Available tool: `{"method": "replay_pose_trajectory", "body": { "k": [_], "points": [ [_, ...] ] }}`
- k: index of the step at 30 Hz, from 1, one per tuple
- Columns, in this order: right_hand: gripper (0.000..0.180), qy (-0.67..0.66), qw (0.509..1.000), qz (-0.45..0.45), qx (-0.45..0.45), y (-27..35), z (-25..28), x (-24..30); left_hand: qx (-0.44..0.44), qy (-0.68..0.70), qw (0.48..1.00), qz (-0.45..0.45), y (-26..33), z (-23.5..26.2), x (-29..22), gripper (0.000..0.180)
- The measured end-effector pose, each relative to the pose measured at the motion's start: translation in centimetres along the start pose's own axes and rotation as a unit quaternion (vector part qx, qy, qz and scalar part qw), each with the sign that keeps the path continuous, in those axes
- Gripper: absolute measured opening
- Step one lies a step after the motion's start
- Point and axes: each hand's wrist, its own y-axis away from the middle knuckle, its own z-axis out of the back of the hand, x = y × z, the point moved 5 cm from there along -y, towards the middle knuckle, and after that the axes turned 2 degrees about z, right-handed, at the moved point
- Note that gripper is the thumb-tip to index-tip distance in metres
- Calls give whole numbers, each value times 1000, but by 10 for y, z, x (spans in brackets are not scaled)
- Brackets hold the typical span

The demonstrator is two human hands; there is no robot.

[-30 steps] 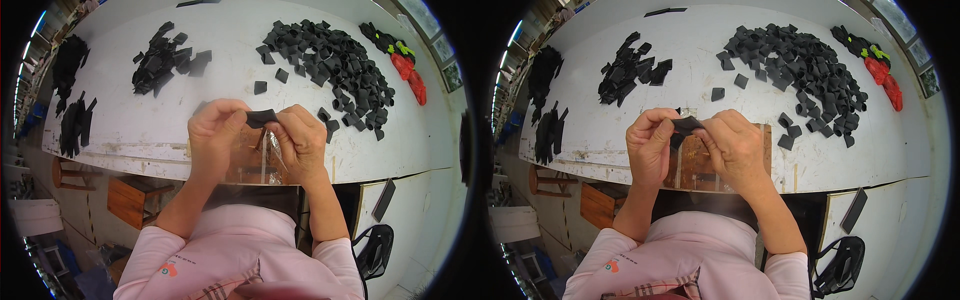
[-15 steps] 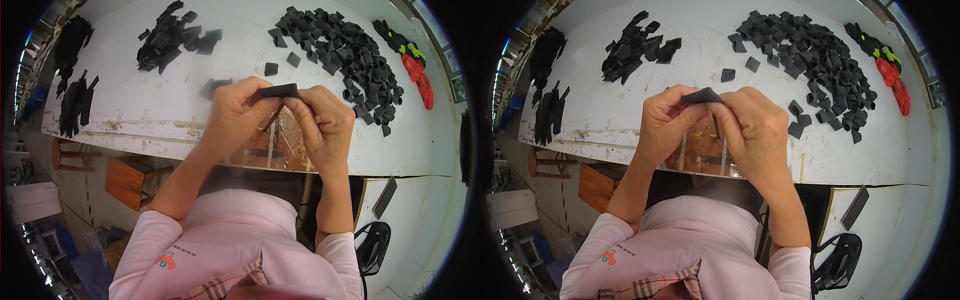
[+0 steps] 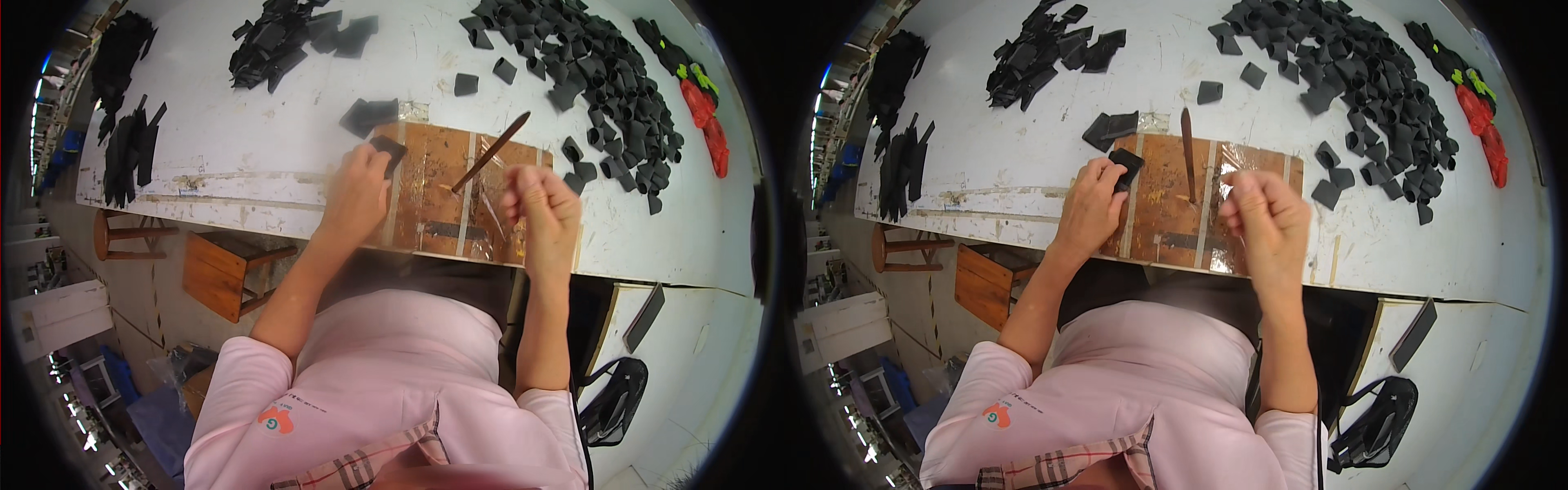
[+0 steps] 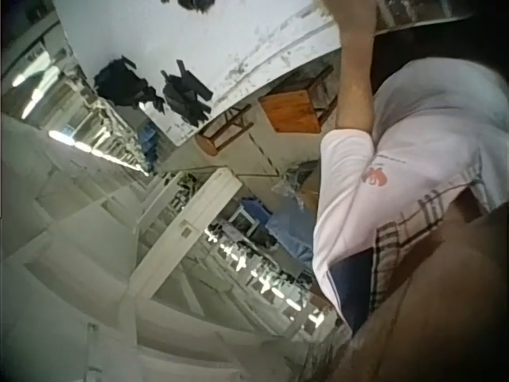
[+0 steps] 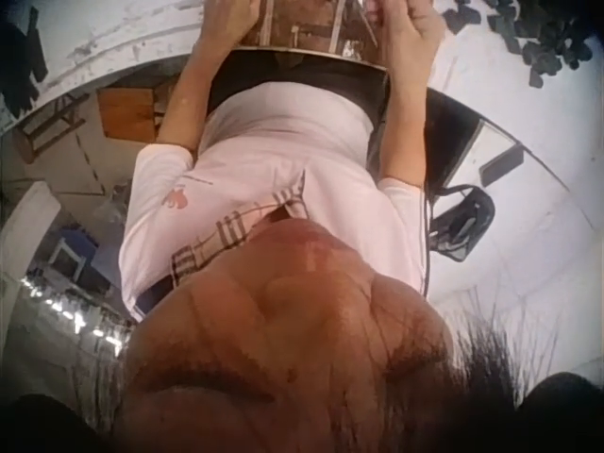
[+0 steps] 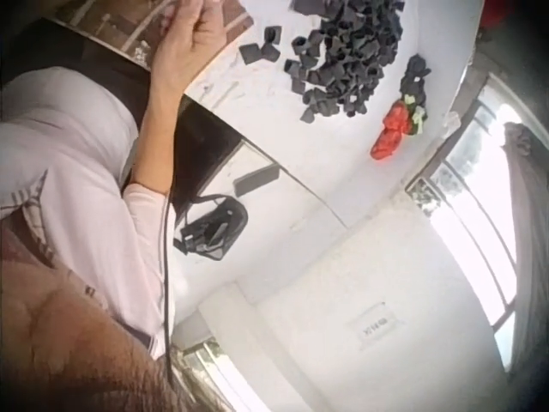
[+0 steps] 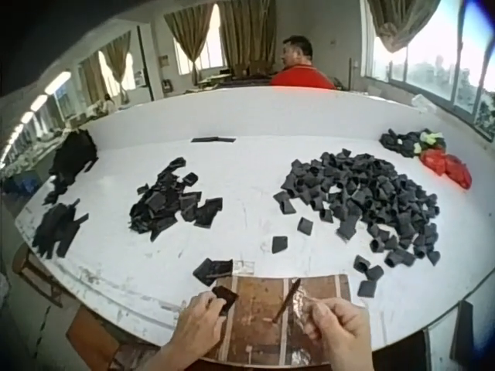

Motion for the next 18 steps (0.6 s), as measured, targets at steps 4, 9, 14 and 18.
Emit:
{"method": "replay_pose_trajectory", "body": {
  "k": [4,9,14,18],
  "points": [
    [23,16,996,-79,34,21,-12,-21,21,-30,999,-4,-1,-11,13,16],
    [19,90,991,-25,95,29,-24,-25,-84,39,995,-20,-5,-2,11,4],
    [8,163,980,95,64,34,-33,-5,73,521,802,284,0,4,-7,8],
    [6,234,950,204,24,37,-39,21,134,623,724,263,3,15,-38,12]
  ]
}}
